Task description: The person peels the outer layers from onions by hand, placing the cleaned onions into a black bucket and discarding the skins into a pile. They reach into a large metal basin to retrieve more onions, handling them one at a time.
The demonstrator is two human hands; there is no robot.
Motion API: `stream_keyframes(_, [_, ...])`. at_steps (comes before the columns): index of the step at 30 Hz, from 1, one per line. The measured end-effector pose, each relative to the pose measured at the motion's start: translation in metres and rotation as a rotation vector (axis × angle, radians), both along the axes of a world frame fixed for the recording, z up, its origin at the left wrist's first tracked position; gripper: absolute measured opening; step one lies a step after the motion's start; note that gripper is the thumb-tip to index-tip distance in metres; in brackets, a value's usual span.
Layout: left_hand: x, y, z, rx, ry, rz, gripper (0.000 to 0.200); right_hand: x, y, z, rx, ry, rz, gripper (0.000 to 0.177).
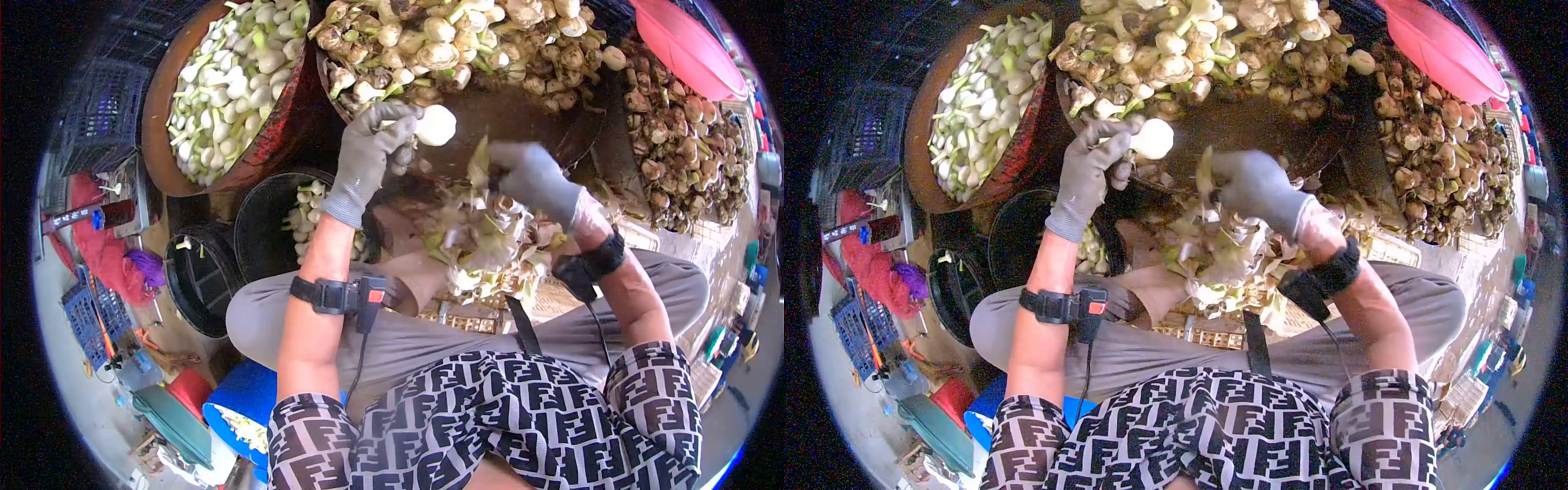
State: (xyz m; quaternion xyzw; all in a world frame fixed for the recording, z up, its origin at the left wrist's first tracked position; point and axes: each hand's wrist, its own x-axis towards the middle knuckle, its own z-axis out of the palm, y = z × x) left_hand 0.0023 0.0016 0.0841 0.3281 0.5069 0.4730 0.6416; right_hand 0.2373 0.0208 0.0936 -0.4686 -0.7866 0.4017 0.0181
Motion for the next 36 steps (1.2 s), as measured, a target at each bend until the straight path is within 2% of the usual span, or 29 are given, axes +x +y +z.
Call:
stream_keyframes(1, [0.003, -0.002, 0.006, -0.054, 0.100, -0.015, 0.012, -0.010, 0.005, -0.004, -0.007, 0.362, -0.182, 0.023])
stream_keyframes(2, [0.008, -0.003, 0.003, 0.013, 0.141, -0.014, 0.012, -0.017, 0.010, -0.004, -0.005, 0.464, -0.233, 0.020])
stream_keyframes(4, [0.017, -0.004, -0.006, 0.152, 0.226, -0.023, 0.012, -0.034, 0.012, -0.001, 0.264, 0.295, -0.283, 0.018])
stream_keyframes(5, [0.019, -0.005, -0.009, 0.149, 0.288, -0.009, 0.012, -0.037, 0.015, -0.011, 0.316, 0.227, -0.227, 0.019])
stream_keyframes(8, [0.019, -0.006, -0.004, -0.035, 0.347, -0.040, 0.013, -0.043, 0.015, -0.017, 0.353, 0.046, -0.130, 0.018])
stream_keyframes(9, [0.020, -0.007, -0.008, 0.041, 0.362, -0.022, 0.012, -0.044, 0.015, -0.019, 0.378, 0.000, -0.110, 0.018])
stream_keyframes(10, [0.019, -0.008, -0.012, 0.015, 0.330, -0.040, 0.011, -0.044, 0.013, -0.021, 0.400, -0.048, -0.091, 0.018])
stream_keyframes(15, [0.010, -0.009, -0.007, -0.095, 0.171, -0.126, 0.005, -0.029, 0.020, -0.032, 0.291, -0.165, -0.179, 0.016])
stream_keyframes(18, [0.005, -0.007, -0.014, 0.074, 0.164, -0.108, 0.004, -0.010, 0.031, -0.039, 0.169, -0.258, -0.393, 0.017])
stream_keyframes(19, [0.003, -0.007, -0.014, 0.048, 0.219, -0.122, 0.003, -0.005, 0.032, -0.045, 0.237, -0.331, -0.444, 0.017])
stream_keyframes(22, [0.006, -0.005, -0.012, -0.037, 0.179, -0.112, 0.004, -0.007, 0.021, -0.040, 0.199, 0.111, -0.444, 0.016])
stream_keyframes(24, [0.013, -0.005, -0.011, -0.024, 0.286, -0.093, 0.006, -0.025, 0.012, -0.020, 0.198, 0.033, -0.318, 0.023])
stream_keyframes(26, [0.015, -0.005, -0.014, -0.014, 0.346, -0.091, 0.007, -0.045, 0.008, -0.004, 0.202, -0.186, -0.175, 0.030])
stream_keyframes(27, [0.015, -0.005, -0.017, -0.011, 0.349, -0.100, 0.007, -0.046, 0.006, -0.010, 0.262, -0.139, -0.133, 0.033])
stream_keyframes(30, [0.014, -0.006, -0.019, 0.051, 0.381, -0.140, 0.004, -0.045, 0.013, -0.018, 0.194, -0.206, -0.065, 0.033])
stream_keyframes(31, [0.013, -0.006, -0.015, 0.056, 0.383, -0.161, 0.004, -0.041, 0.013, -0.024, 0.292, -0.205, -0.106, 0.028])
stream_keyframes(36, [0.008, -0.004, -0.020, 0.203, 0.181, -0.239, 0.010, 0.000, 0.035, -0.052, 0.206, -0.411, -0.276, 0.025])
